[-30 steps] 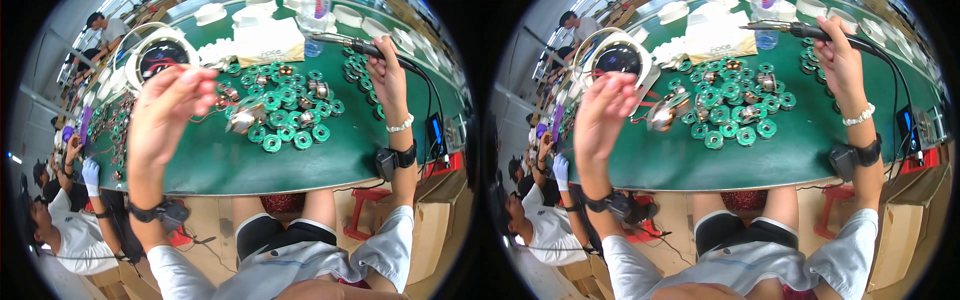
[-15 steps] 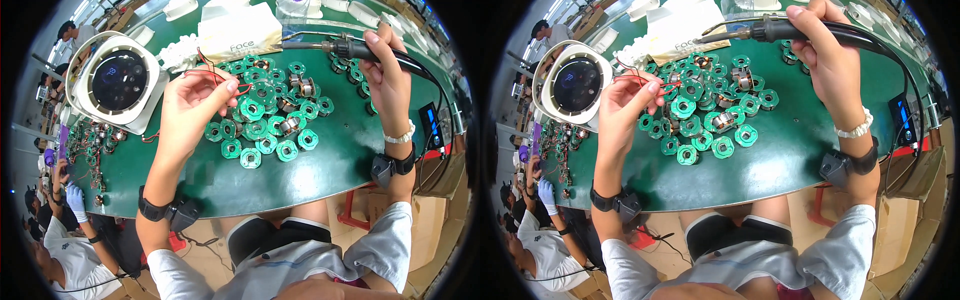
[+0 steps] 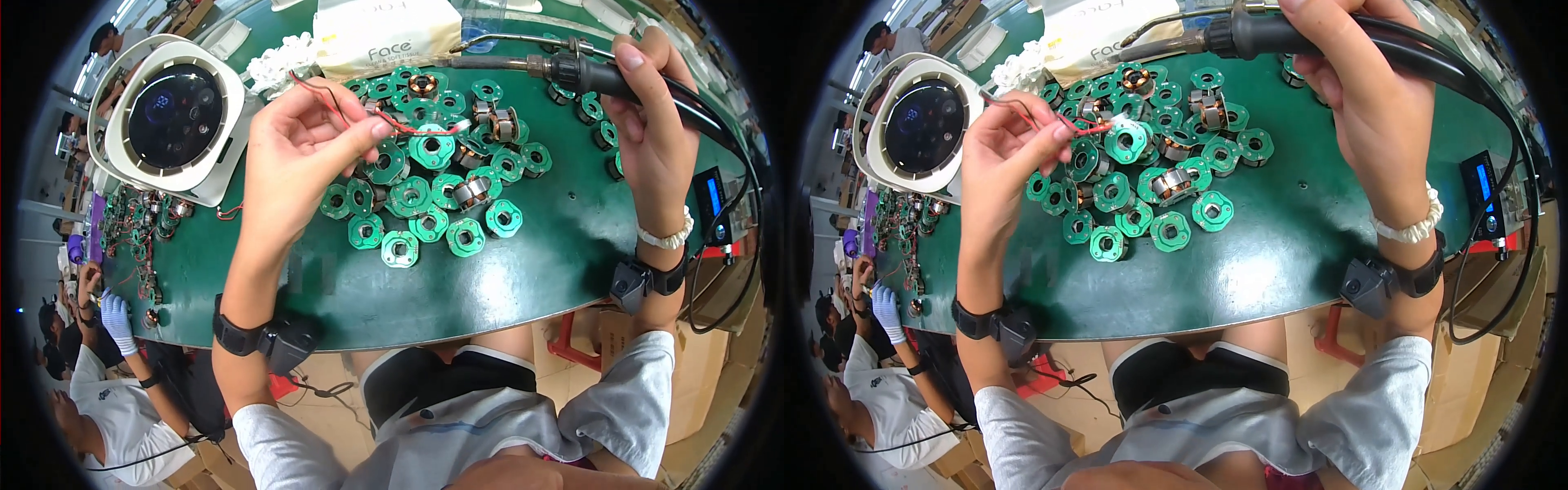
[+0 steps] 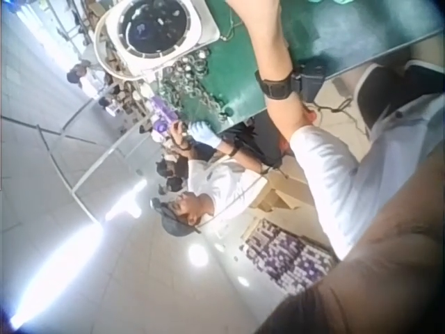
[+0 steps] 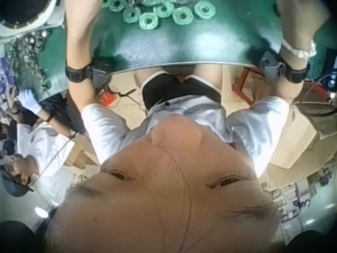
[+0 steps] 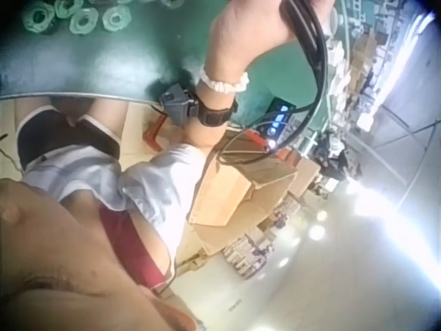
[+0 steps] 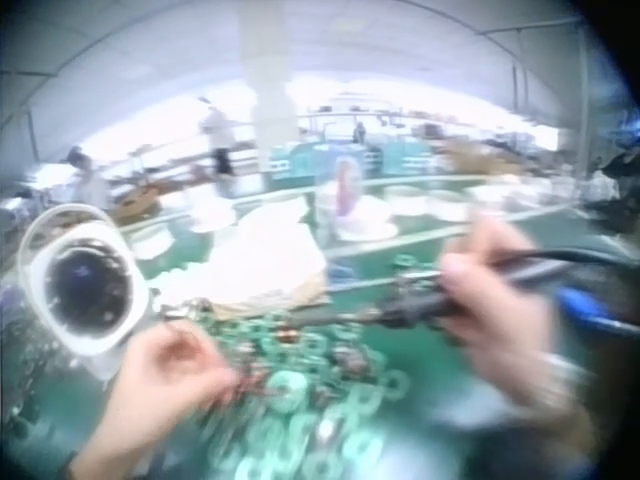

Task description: Soldering electrical wires to small circular green PCB boards at an industrial workbench.

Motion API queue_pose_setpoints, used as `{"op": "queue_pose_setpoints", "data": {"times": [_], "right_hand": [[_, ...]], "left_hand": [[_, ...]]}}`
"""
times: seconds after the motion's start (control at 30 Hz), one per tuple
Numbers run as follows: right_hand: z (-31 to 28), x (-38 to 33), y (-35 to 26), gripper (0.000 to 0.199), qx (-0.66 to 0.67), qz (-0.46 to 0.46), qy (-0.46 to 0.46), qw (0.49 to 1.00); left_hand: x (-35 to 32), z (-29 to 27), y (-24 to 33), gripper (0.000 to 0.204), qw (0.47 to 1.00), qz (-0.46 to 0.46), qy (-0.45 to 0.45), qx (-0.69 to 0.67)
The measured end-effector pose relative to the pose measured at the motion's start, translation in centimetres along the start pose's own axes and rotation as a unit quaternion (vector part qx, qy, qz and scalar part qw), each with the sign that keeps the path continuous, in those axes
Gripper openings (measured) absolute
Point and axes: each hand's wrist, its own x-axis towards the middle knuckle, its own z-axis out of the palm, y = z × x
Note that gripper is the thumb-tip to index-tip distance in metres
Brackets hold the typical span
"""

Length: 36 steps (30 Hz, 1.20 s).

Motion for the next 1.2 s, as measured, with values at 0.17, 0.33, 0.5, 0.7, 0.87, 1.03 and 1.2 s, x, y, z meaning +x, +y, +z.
{"op": "queue_pose_setpoints", "data": {"times": [0.17, 0.33, 0.5, 0.7, 0.87, 1.03, 1.2], "right_hand": [[0.0, -0.2, -0.4, 0.024, -0.011, 0.014, -0.015, 1.000], [-0.2, -0.3, -0.4, 0.021, -0.036, 0.005, 0.017, 0.999], [-2.6, 0.1, 0.3, 0.008, 0.017, -0.052, -0.036, 0.998], [-5.4, 0.4, 1.2, 0.023, 0.028, -0.103, -0.074, 0.992], [-4.8, 0.5, 0.7, 0.022, 0.102, -0.031, -0.056, 0.993], [-3.4, 0.6, 0.5, 0.013, 0.025, -0.073, -0.011, 0.997], [-2.4, 1.0, -0.1, 0.007, 0.061, -0.010, 0.019, 0.998]], "left_hand": [[-0.2, -1.5, 1.5, 0.021, 0.987, 0.018, -0.068, 0.142], [-0.4, -1.3, 2.4, 0.043, 0.918, 0.158, -0.089, 0.352], [0.1, -0.1, 3.2, 0.043, 0.831, 0.389, 0.047, 0.394], [-0.5, -0.9, 3.1, 0.015, 0.740, 0.323, -0.096, 0.583], [-0.2, -0.9, 2.4, 0.010, 0.803, 0.310, -0.131, 0.491], [0.7, 1.9, 0.6, 0.004, 0.887, 0.273, -0.034, 0.372], [0.4, 2.4, 0.4, 0.013, 0.997, 0.051, 0.044, 0.030]]}}
